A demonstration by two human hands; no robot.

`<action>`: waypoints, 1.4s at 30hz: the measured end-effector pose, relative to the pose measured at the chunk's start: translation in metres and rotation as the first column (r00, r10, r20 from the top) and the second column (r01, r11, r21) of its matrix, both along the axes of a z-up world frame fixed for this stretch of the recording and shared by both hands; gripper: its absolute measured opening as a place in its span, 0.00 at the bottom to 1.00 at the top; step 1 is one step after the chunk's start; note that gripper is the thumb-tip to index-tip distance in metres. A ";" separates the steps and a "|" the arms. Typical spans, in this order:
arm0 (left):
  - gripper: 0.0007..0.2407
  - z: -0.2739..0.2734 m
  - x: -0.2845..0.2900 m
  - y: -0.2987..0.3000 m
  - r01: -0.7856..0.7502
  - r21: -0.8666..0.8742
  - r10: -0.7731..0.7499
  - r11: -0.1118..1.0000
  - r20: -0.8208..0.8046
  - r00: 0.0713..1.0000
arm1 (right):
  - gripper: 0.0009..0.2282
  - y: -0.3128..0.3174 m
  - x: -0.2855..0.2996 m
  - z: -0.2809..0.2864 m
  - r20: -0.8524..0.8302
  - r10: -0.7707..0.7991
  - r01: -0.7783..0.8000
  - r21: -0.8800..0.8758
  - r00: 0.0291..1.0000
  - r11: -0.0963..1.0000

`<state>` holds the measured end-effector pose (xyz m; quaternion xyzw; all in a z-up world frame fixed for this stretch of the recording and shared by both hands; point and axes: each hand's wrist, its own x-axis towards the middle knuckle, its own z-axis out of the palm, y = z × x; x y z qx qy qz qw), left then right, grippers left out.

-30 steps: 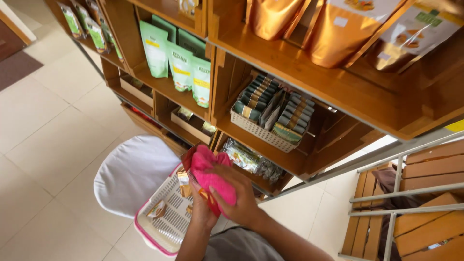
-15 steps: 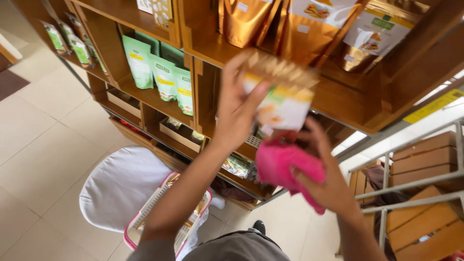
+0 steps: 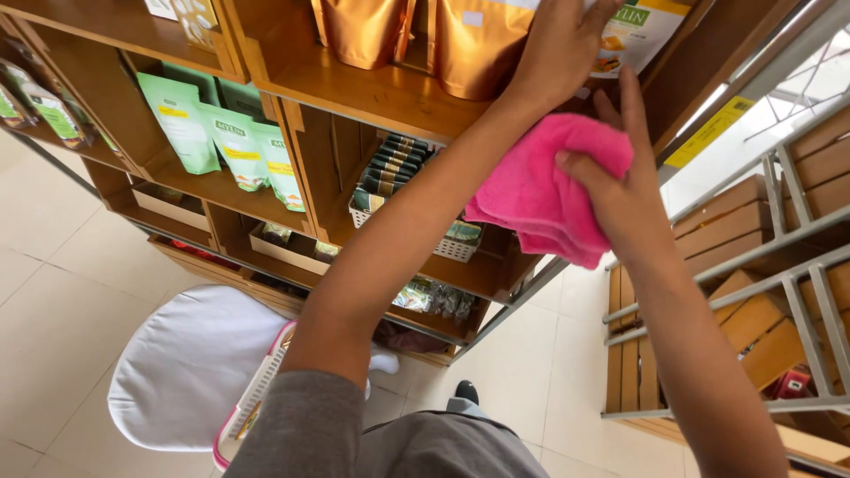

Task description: Removing products from store shelves into a basket, wiping the shelves with a cloth, and then reorganizing the items.

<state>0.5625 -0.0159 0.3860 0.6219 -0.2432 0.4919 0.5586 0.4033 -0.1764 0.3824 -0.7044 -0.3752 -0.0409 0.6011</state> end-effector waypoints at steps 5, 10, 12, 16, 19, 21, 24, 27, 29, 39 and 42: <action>0.07 -0.020 0.053 -0.011 -0.067 0.045 0.069 0.997 -0.035 0.997 | 0.42 0.007 -0.012 0.023 -0.258 0.043 -0.024 0.077 0.965 0.997; 0.07 -0.024 0.044 -0.007 -0.024 0.074 0.045 0.997 -0.292 0.955 | 0.43 0.008 -0.012 0.021 -0.331 0.010 0.014 0.070 0.944 0.997; 0.06 -0.029 0.046 -0.007 -0.019 0.113 0.051 0.993 -0.287 0.957 | 0.42 0.006 -0.012 0.020 -0.322 0.040 -0.013 0.087 0.946 0.996; 0.17 -0.054 0.054 -0.004 -0.070 0.196 0.124 0.978 -0.276 0.953 | 0.42 0.008 -0.013 0.019 -0.321 0.048 -0.022 0.082 0.946 0.996; 0.31 -0.056 0.047 0.003 -0.040 0.228 0.140 0.973 -0.442 0.886 | 0.42 0.007 -0.013 0.019 -0.333 0.071 -0.039 0.102 0.940 0.994; 0.29 -0.074 0.070 0.008 -0.017 0.201 0.107 0.979 -0.447 0.888 | 0.41 0.006 -0.011 0.017 -0.343 0.107 -0.070 0.120 0.933 0.990; 0.26 -0.066 0.060 0.012 0.195 -0.035 -0.188 0.980 -0.470 0.863 | 0.41 0.006 -0.010 0.014 -0.335 0.115 -0.079 0.117 0.935 0.990; 0.21 -0.065 0.064 0.015 0.378 -0.214 -0.429 0.901 -0.584 0.689 | 0.41 0.006 -0.005 0.012 -0.330 0.077 -0.049 0.092 0.941 0.995; 0.19 -0.060 0.062 0.016 0.394 -0.197 -0.426 0.898 -0.613 0.665 | 0.41 0.008 -0.003 0.012 -0.328 0.047 -0.022 0.078 0.943 0.997; 0.38 -0.114 0.146 -0.003 0.084 0.095 -0.015 0.992 -0.571 0.821 | 0.41 0.022 -0.024 0.046 -0.172 -0.219 0.209 -0.075 0.960 0.975; 0.38 -0.056 0.029 -0.007 0.102 0.111 -0.022 0.989 -0.565 0.825 | 0.33 0.028 -0.026 0.065 -0.116 -0.275 0.275 -0.017 0.954 0.961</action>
